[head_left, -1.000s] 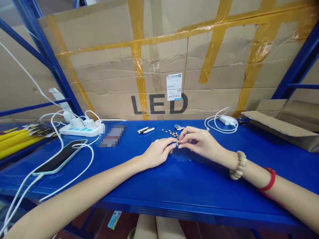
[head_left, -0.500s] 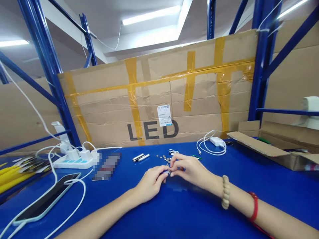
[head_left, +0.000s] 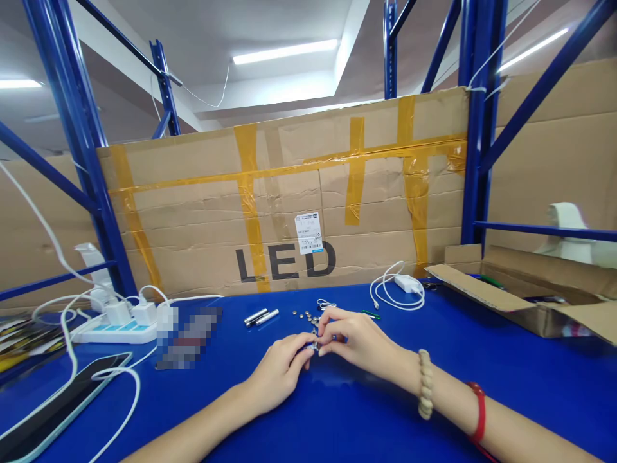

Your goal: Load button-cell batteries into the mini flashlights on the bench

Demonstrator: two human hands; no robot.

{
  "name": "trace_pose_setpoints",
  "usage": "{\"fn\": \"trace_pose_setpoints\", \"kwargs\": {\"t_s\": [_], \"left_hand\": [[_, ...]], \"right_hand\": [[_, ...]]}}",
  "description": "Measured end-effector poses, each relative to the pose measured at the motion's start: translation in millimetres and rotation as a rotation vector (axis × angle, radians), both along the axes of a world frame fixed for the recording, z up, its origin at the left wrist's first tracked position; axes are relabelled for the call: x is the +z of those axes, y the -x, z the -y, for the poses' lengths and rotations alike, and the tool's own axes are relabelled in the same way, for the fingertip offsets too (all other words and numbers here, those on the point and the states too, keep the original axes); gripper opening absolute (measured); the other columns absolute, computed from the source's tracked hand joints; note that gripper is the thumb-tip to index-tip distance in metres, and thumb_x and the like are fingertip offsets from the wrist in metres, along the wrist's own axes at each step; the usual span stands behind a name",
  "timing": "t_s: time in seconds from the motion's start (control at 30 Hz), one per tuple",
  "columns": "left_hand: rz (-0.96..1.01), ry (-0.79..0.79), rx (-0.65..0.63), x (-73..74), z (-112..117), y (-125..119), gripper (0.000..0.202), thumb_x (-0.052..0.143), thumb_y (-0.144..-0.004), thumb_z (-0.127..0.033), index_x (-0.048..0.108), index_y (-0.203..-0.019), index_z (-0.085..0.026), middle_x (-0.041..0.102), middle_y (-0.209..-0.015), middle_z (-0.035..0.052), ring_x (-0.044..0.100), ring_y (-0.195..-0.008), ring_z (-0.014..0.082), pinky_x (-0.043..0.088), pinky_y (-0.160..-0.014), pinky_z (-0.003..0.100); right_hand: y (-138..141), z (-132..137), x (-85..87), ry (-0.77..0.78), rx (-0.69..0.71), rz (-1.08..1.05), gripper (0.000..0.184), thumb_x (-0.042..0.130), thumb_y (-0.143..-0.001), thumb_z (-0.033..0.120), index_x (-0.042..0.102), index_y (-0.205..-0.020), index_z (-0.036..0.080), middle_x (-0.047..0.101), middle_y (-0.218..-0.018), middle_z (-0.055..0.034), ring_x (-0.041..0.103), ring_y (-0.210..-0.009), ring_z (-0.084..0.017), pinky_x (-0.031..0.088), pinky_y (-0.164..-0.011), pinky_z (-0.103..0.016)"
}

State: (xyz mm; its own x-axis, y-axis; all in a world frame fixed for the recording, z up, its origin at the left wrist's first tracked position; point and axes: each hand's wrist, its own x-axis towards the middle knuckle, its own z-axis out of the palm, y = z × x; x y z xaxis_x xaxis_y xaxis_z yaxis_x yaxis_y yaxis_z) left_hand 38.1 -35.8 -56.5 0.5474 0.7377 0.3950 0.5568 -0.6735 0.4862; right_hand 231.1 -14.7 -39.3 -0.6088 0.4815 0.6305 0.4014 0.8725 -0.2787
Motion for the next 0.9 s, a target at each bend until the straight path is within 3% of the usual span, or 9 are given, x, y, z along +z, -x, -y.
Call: {"fn": "trace_pose_setpoints", "kwargs": {"t_s": [0.43, 0.6, 0.9], "left_hand": [[-0.01, 0.03, -0.022, -1.7, -1, 4, 0.023, 0.033, -0.092, -0.024, 0.056, -0.096, -0.018, 0.055, -0.071, -0.0006, 0.05, -0.069, 0.0109, 0.037, -0.07, 0.021], [-0.028, 0.063, -0.032, -2.9, -1, 6, 0.024, 0.034, -0.091, -0.023, 0.055, -0.102, -0.021, 0.056, -0.072, -0.0014, 0.05, -0.07, 0.0109, 0.036, -0.07, 0.021], [-0.015, 0.084, -0.042, -4.5, -5, 10, 0.02, 0.034, -0.091, -0.021, 0.054, -0.094, -0.019, 0.055, -0.074, -0.0007, 0.05, -0.075, 0.0121, 0.036, -0.072, 0.021]], "right_hand": [[1, 0, 0.2, 0.028, 0.005, 0.059, 0.008, 0.062, -0.076, 0.015, 0.061, -0.068, 0.015, 0.058, -0.088, 0.0009, 0.054, -0.065, -0.006, 0.039, -0.06, -0.017], [0, -2, -1.2, 0.091, 0.021, 0.034, 0.011, 0.064, -0.075, 0.021, 0.062, -0.066, 0.016, 0.058, -0.088, 0.0009, 0.054, -0.066, -0.006, 0.039, -0.059, -0.017], [4, -11, -11.3, 0.235, 0.033, -0.046, 0.016, 0.064, -0.075, 0.027, 0.065, -0.064, 0.015, 0.057, -0.084, -0.0033, 0.053, -0.064, -0.007, 0.039, -0.053, -0.017]]}}
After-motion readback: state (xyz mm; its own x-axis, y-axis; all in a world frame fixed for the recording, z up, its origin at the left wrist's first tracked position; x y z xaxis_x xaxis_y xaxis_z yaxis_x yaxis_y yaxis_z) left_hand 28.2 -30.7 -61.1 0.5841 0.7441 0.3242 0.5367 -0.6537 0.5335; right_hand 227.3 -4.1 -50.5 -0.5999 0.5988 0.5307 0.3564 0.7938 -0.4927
